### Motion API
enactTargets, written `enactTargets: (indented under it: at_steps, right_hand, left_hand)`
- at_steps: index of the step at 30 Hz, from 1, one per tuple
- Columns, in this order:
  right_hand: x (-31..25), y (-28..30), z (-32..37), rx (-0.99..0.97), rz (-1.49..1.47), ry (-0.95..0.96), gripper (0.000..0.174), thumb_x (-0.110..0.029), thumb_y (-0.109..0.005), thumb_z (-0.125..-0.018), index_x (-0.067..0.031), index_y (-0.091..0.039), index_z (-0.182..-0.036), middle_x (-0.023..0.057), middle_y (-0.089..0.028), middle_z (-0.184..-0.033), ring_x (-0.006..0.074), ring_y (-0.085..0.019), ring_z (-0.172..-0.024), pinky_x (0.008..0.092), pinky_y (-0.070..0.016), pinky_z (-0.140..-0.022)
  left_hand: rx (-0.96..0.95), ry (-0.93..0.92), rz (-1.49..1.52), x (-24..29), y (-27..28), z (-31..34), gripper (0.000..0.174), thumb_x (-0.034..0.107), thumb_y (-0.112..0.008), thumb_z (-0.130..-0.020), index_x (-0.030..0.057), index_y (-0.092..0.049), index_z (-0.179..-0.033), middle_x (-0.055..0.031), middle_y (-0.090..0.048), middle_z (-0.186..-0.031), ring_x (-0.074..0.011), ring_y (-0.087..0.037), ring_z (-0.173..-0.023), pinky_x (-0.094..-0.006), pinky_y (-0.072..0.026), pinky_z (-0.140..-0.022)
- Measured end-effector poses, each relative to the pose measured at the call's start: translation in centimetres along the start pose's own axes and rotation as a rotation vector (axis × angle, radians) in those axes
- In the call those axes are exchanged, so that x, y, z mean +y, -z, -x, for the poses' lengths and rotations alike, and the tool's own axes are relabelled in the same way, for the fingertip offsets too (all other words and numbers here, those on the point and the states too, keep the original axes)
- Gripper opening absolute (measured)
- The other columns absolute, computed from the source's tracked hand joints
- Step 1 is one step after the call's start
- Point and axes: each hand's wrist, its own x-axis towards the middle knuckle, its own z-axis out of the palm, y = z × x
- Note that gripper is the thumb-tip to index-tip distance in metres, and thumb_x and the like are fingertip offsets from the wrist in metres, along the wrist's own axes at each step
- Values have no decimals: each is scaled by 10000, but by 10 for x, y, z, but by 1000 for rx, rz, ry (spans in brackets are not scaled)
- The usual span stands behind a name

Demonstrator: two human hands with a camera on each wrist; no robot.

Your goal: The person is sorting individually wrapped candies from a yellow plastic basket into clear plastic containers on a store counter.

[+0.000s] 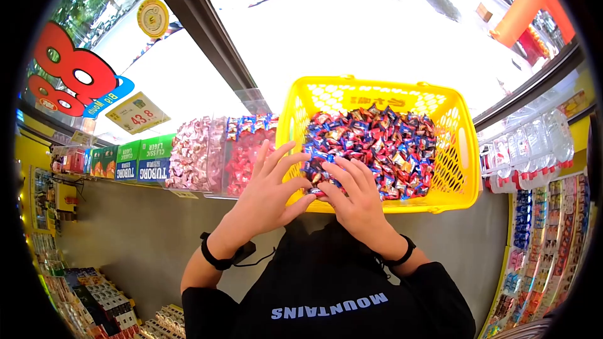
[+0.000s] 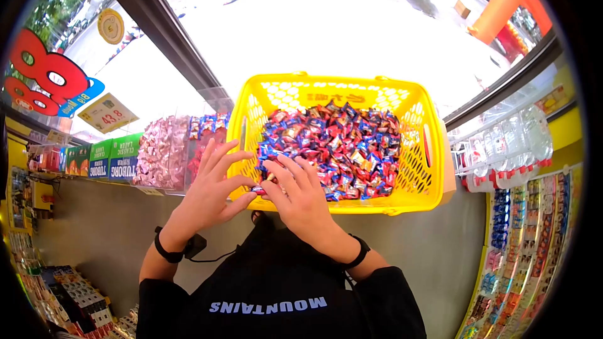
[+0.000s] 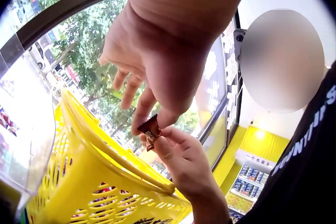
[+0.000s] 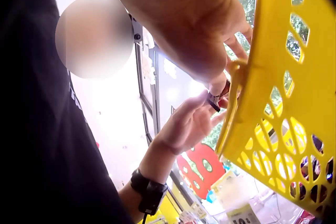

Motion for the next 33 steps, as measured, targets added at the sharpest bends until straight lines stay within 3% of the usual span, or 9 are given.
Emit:
enactTargets:
  at_steps: [10, 11, 14, 15, 19, 23, 26, 33]
  right_hand:
    - [-22, -40, -27, -23, 16, -116, 279, -157, -857, -823, -63, -725, -1051, 129, -648, -1429, 361, -576, -1377, 545, -460, -1151]
    - [-23, -40, -29, -42, 14, -126, 284, -146, -867, -820, -54, -722, -1046, 132, -650, -1417, 364, -581, -1372, 532, -471, -1141]
    - [-27, -48, -35, -54, -61, -165, 266, -134, -865, -832, -46, -724, -1040, 142, -648, -1404, 374, -590, -1351, 513, -480, -1130]
    - [-27, -48, -36, -69, -85, -194, 244, -121, -860, -855, -38, -733, -1047, 154, -643, -1397, 388, -597, -1328, 502, -487, -1118]
    - [-29, -46, -34, -68, -198, -267, 268, -111, -850, -889, -42, -740, -1123, 177, -626, -1421, 400, -594, -1326, 509, -488, -1118]
    - [-31, -46, -36, -93, -160, -212, 351, -118, -856, -876, -47, -719, -1192, 194, -605, -1442, 406, -585, -1349, 510, -484, -1132]
    - [-33, -48, -37, -118, -174, -195, 341, -121, -846, -883, -46, -721, -1190, 198, -600, -1442, 418, -577, -1356, 513, -482, -1137]
    - [-34, -49, -33, -146, -195, -164, 294, -120, -824, -896, -41, -741, -1167, 212, -590, -1447, 430, -554, -1377, 516, -464, -1168]
  left_hand:
    - [223, -127, -85, -62, -15, 34, 437, 252, -900, -798, 236, -783, -1219, -91, -603, -1477, -345, -496, -1481, -680, -236, -1312]
    - [276, -145, -75, -63, -17, 31, 462, 228, -893, -791, 252, -787, -1240, -60, -618, -1461, -318, -512, -1461, -677, -260, -1312]
    - [318, -251, -139, -73, -22, 24, 434, 220, -885, -796, 249, -799, -1220, -21, -636, -1434, -293, -539, -1433, -671, -284, -1309]
    - [355, -255, -138, -73, -25, 23, 298, 220, -814, -869, 258, -778, -1162, -7, -664, -1437, -263, -561, -1429, -655, -325, -1287]
    - [427, -242, -109, -78, -29, 24, 291, 242, -850, -834, 246, -791, -1119, -18, -662, -1433, -274, -578, -1405, -650, -331, -1285]
    - [495, -33, -147, -100, -15, 33, 356, 239, -933, -758, 242, -822, -1097, -67, -612, -1488, -340, -496, -1474, -648, -277, -1306]
    - [454, 193, -234, -129, -3, 39, 336, 224, -924, -772, 213, -820, -1092, -95, -584, -1528, -380, -451, -1504, -655, -263, -1304]
    - [290, 197, -353, -177, 12, 16, 258, 206, -904, -778, 215, -820, -1022, -88, -559, -1557, -400, -385, -1551, -658, -212, -1318]
